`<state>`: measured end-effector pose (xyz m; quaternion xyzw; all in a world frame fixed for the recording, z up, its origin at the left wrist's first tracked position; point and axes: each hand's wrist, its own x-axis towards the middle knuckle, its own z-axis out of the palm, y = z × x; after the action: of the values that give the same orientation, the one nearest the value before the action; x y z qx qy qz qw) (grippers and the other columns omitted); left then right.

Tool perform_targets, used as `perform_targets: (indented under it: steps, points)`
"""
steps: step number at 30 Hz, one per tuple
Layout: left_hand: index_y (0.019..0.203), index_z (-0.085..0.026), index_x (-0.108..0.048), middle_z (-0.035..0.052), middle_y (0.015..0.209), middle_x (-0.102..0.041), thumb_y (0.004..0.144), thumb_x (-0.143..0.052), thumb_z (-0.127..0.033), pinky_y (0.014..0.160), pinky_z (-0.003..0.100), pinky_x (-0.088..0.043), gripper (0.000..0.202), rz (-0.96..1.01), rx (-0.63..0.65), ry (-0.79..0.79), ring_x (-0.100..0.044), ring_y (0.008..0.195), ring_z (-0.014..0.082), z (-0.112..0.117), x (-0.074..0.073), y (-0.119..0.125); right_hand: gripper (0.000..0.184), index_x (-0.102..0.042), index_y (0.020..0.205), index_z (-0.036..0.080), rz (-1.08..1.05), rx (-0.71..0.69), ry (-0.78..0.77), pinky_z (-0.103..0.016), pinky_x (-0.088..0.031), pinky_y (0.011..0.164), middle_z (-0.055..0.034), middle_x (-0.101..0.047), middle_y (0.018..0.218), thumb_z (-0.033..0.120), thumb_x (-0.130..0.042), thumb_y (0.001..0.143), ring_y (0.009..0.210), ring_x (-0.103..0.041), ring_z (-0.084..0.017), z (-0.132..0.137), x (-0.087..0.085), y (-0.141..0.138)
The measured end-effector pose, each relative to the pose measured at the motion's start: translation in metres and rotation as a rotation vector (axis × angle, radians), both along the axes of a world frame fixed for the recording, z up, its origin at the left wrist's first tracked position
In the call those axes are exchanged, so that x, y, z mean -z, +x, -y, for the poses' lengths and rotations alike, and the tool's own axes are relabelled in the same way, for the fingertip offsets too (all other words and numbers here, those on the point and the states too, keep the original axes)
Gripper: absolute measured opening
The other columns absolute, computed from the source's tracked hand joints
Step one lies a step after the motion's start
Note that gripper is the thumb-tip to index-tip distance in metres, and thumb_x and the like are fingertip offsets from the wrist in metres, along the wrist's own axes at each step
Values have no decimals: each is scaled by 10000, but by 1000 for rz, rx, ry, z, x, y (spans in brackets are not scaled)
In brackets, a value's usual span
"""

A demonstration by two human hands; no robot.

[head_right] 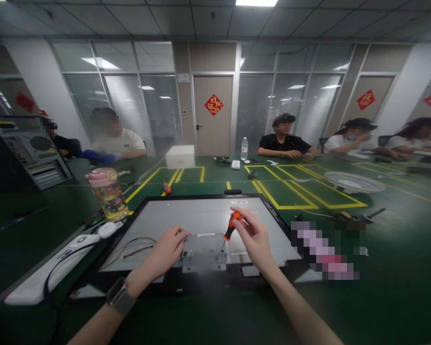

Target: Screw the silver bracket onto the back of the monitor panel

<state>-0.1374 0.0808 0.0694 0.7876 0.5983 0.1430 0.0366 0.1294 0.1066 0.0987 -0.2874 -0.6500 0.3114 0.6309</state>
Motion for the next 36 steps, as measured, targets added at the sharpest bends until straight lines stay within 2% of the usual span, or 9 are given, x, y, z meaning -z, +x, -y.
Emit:
perform_targets:
  steps: [3, 7, 9, 14, 20, 26, 28, 32, 36]
  points:
    - [1228, -155, -625, 102, 1133, -588, 941, -356, -128, 982, 376, -446, 394, 1, -3, -3, -553, 1058, 235, 0, -1, 0, 195, -755, 1034, 289, 2, 44, 24, -297, -570, 742, -35, -682, 970, 333, -715, 848, 870, -664, -196, -1, 0, 0]
    - [1231, -158, -622, 103, 1137, -588, 940, -364, -131, 982, 381, -446, 390, 4, -4, -11, -548, 1062, 235, 1, -2, 1, 332, -660, 1268, 327, 25, -80, -12, -381, -557, 885, -47, -729, 1082, 353, -578, 947, 978, -691, -218, 0, 0, 2]
    - [1231, -159, -621, 102, 1134, -587, 941, -364, -132, 983, 384, -446, 389, 5, -1, -8, -548, 1060, 234, 1, -2, 0, 360, -632, 1306, 321, 21, -106, -28, -406, -563, 887, -55, -733, 1105, 350, -569, 953, 970, -703, -227, 1, 1, 1]
    - [1229, -154, -620, 104, 1137, -583, 939, -365, -130, 983, 382, -449, 387, 15, -2, -3, -552, 1062, 232, 1, -1, 0, 216, -752, 1042, 280, 6, 28, 20, -304, -575, 751, -41, -697, 993, 309, -731, 829, 881, -669, -201, 0, -1, 0]
    - [1216, -154, -628, 108, 1131, -588, 936, -364, -128, 976, 387, -452, 387, -3, -11, -1, -554, 1061, 239, 1, -2, 1, 244, -728, 1093, 287, 0, -4, 17, -295, -563, 756, -38, -665, 961, 347, -690, 859, 862, -640, -186, 0, -2, -2]
    - [1219, -168, -628, 102, 1133, -589, 938, -363, -132, 978, 379, -450, 388, -2, -9, 3, -555, 1062, 234, 1, -2, 1, 165, -750, 932, 277, -70, -26, 6, -292, -569, 710, -25, -654, 879, 372, -767, 798, 814, -645, -188, 0, 1, -3]
    - [1224, -165, -624, 103, 1136, -586, 937, -360, -132, 980, 379, -447, 391, -5, -10, 2, -555, 1059, 234, 1, 0, 0, 191, -750, 993, 280, -61, -53, -37, -322, -576, 772, -39, -695, 917, 384, -735, 834, 872, -669, -206, 1, 1, -3]
    - [1221, -164, -622, 104, 1136, -583, 934, -358, -132, 980, 386, -448, 391, -2, -6, -8, -550, 1056, 234, -1, 1, -1, 330, -669, 1220, 286, -73, -203, -131, -406, -570, 877, -75, -738, 1062, 413, -635, 917, 939, -703, -230, 3, 0, -3]
    - [1221, -179, -619, 96, 1148, -584, 937, -347, -132, 986, 383, -444, 396, 2, -7, -10, -543, 1061, 229, -1, 1, -1, 324, -686, 1180, 270, -92, -221, -131, -407, -576, 865, -81, -736, 1064, 442, -637, 910, 937, -703, -235, 2, 1, -3]
